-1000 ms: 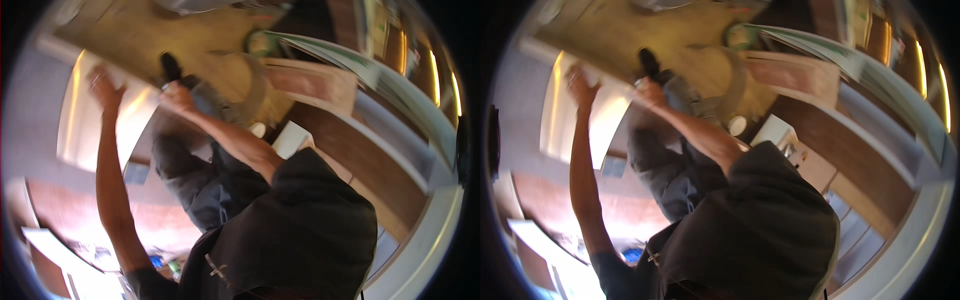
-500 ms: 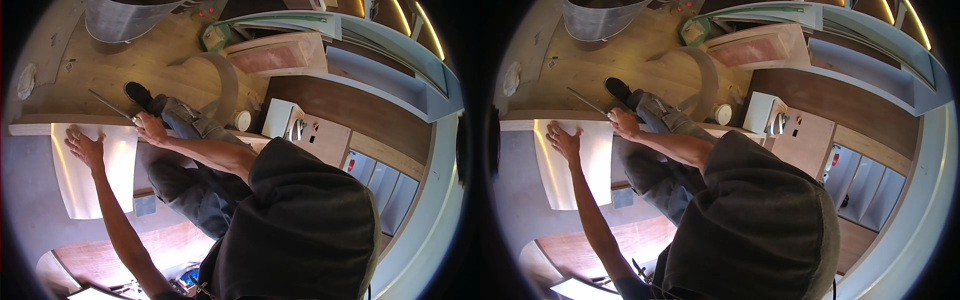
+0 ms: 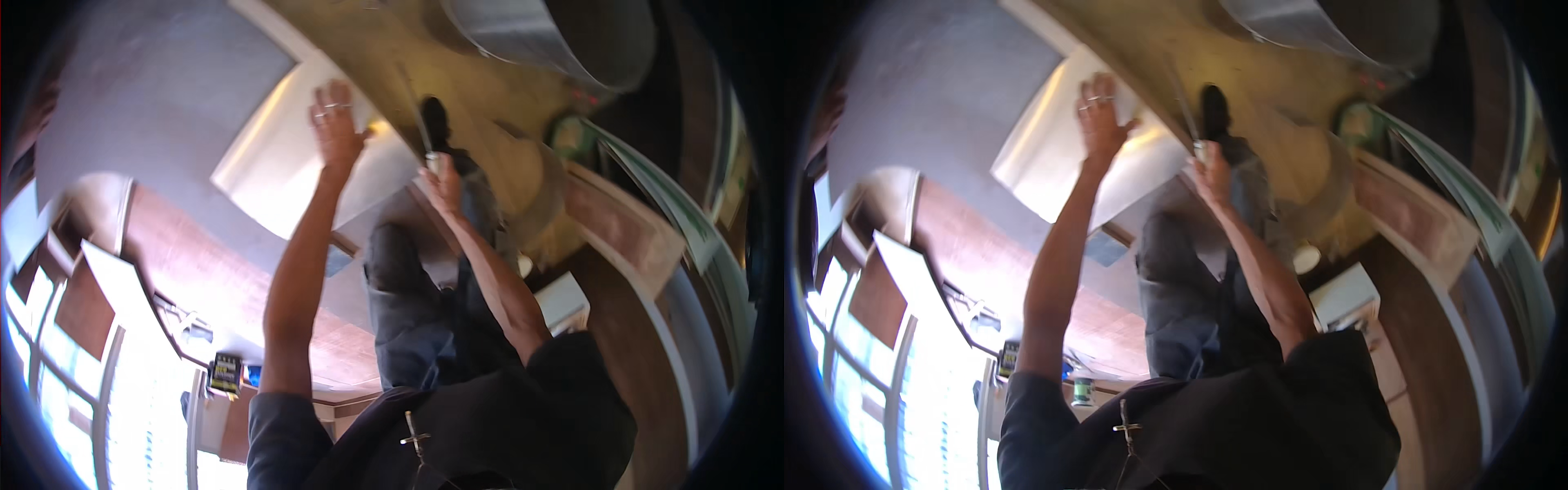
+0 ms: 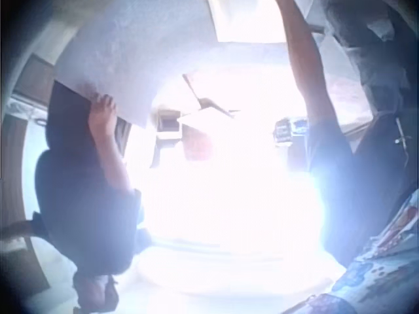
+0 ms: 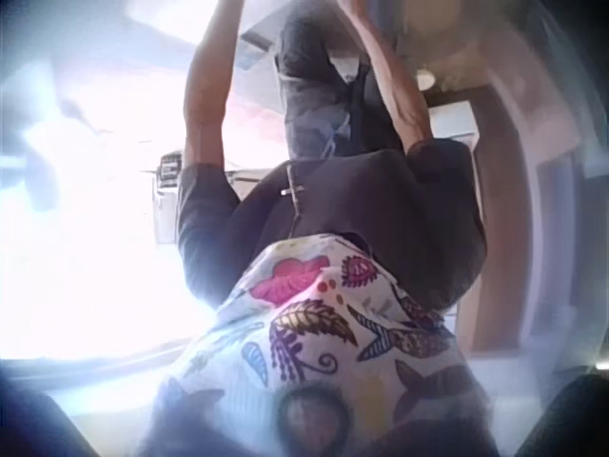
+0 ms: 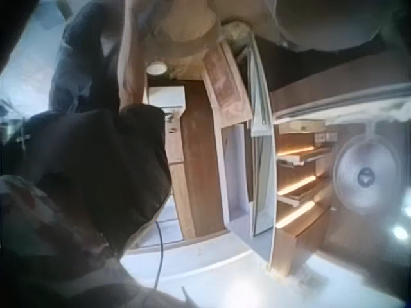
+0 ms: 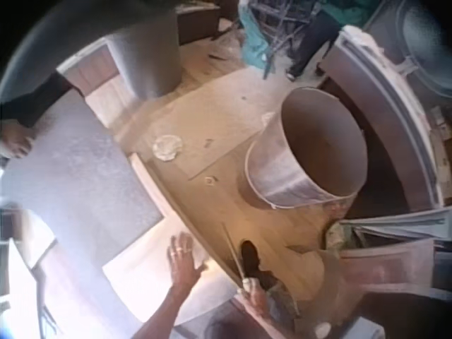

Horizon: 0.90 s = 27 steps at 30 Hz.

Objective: The person measures a large sheet of gold-colored metal using a tape measure, then cuts it with a utility knife. They sand the cut edges with a sanding block and fit the panel into a wooden cabinet structure.

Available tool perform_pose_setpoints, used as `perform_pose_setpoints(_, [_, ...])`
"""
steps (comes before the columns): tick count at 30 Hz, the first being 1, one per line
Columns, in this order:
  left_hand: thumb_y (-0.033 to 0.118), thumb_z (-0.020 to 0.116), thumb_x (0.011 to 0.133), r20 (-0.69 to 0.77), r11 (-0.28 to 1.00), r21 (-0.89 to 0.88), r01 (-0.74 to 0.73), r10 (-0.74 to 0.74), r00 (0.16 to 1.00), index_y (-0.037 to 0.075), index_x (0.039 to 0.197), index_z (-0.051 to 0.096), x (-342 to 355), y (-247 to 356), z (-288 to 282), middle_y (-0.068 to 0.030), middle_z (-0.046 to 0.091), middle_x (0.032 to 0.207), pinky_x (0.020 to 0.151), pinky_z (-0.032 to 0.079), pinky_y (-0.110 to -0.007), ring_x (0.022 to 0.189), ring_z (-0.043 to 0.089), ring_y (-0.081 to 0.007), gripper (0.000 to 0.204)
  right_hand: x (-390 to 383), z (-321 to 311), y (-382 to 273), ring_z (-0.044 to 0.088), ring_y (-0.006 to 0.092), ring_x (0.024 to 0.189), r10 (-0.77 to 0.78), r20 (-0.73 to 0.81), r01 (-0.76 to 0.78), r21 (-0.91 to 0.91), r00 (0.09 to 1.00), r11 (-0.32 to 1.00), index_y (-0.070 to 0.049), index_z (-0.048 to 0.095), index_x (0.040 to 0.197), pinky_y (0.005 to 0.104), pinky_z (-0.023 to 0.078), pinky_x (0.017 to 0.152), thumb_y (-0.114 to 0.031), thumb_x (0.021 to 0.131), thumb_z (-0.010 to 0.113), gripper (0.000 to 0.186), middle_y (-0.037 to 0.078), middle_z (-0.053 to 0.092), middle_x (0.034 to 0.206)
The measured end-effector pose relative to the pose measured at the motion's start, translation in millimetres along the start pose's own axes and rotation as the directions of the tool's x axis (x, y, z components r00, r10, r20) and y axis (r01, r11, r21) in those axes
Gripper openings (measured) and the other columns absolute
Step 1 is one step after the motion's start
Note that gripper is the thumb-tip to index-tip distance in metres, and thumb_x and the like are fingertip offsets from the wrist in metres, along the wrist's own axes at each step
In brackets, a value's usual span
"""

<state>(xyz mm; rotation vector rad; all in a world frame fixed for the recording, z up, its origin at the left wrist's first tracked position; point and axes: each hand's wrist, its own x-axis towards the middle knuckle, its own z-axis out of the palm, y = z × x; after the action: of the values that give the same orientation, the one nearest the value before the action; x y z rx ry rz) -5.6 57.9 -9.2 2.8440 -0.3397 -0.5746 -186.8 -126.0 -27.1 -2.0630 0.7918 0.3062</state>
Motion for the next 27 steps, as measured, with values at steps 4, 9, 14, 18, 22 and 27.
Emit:
perform_pose_setpoints(4, [0.039, 0.087, 0.062, 0.030, 0.990, -0.126, 0.055, -0.052, 0.998, 0.008, 0.150, 0.026, 2, -7, -10, -0.0107, 0.021, 0.158, 0.116, 0.018, -0.054, 0.146, 0.017, -0.0361, 0.112, 8, 4, -12, 0.064, 0.0316, 0.079, 0.062, 0.074, -0.068, 0.083, 0.995, 0.994, -0.006, 0.052, 0.118, 0.0414, 0.050, 0.073, -0.021, 0.086, 0.067, 0.039, 0.018, 0.064, 0.088])
perform_pose_setpoints(9, [0.036, 0.091, 0.054, 0.011, 0.989, -0.136, 0.055, -0.054, 0.998, 0.005, 0.150, 0.024, 9, -7, -22, -0.0154, 0.018, 0.158, 0.116, 0.016, -0.058, 0.147, 0.012, -0.0384, 0.121, 6, -1, -18, 0.064, 0.0311, 0.079, 0.057, 0.066, -0.060, 0.040, 0.996, 0.997, -0.005, 0.051, 0.118, 0.0406, 0.050, 0.074, -0.021, 0.087, 0.067, 0.038, 0.018, 0.065, 0.090])
perform_pose_setpoints(14, [0.039, 0.092, 0.052, 0.034, 0.998, -0.053, 0.038, -0.037, 0.999, 0.001, 0.150, 0.020, 18, -4, -21, -0.0218, 0.014, 0.157, 0.114, 0.020, -0.060, 0.147, 0.010, -0.0407, 0.127, 8, -2, -17, 0.065, 0.0376, 0.084, 0.061, 0.066, -0.061, -0.008, 0.996, 0.998, -0.005, 0.051, 0.117, 0.0430, 0.050, 0.074, -0.024, 0.088, 0.067, 0.038, 0.021, 0.066, 0.093])
perform_pose_setpoints(18, [0.042, 0.092, 0.051, 0.062, 0.998, 0.010, 0.058, -0.059, 0.996, 0.000, 0.150, 0.019, 19, 2, -18, -0.0228, 0.015, 0.157, 0.114, 0.022, -0.060, 0.146, 0.010, -0.0426, 0.129, 7, -7, -26, 0.065, 0.0393, 0.086, 0.100, 0.084, -0.096, -0.055, 0.991, 0.994, -0.006, 0.052, 0.118, 0.0440, 0.050, 0.076, -0.025, 0.088, 0.066, 0.038, 0.022, 0.066, 0.095])
perform_pose_setpoints(22, [0.047, 0.091, 0.051, 0.075, 0.995, 0.074, 0.061, -0.066, 0.995, 0.000, 0.150, 0.019, 22, -1, -11, -0.0224, 0.015, 0.157, 0.113, 0.024, -0.060, 0.146, 0.010, -0.0436, 0.132, 12, -6, -19, 0.060, 0.0257, 0.077, 0.020, 0.052, -0.018, -0.038, 0.998, 0.999, -0.001, 0.052, 0.118, 0.0382, 0.049, 0.073, -0.028, 0.089, 0.067, 0.043, 0.016, 0.062, 0.090])
perform_pose_setpoints(27, [0.048, 0.088, 0.057, 0.116, 0.995, 0.071, 0.067, -0.075, 0.990, -0.002, 0.151, 0.010, 25, 1, -15, -0.0234, 0.003, 0.159, 0.115, 0.017, -0.060, 0.147, 0.000, -0.0431, 0.132, 49, -37, -11, 0.064, 0.0373, 0.099, 0.074, 0.132, -0.079, 0.035, 0.988, 0.996, -0.001, 0.049, 0.130, 0.0421, 0.049, 0.082, -0.037, 0.091, 0.065, 0.055, 0.024, 0.065, 0.109])
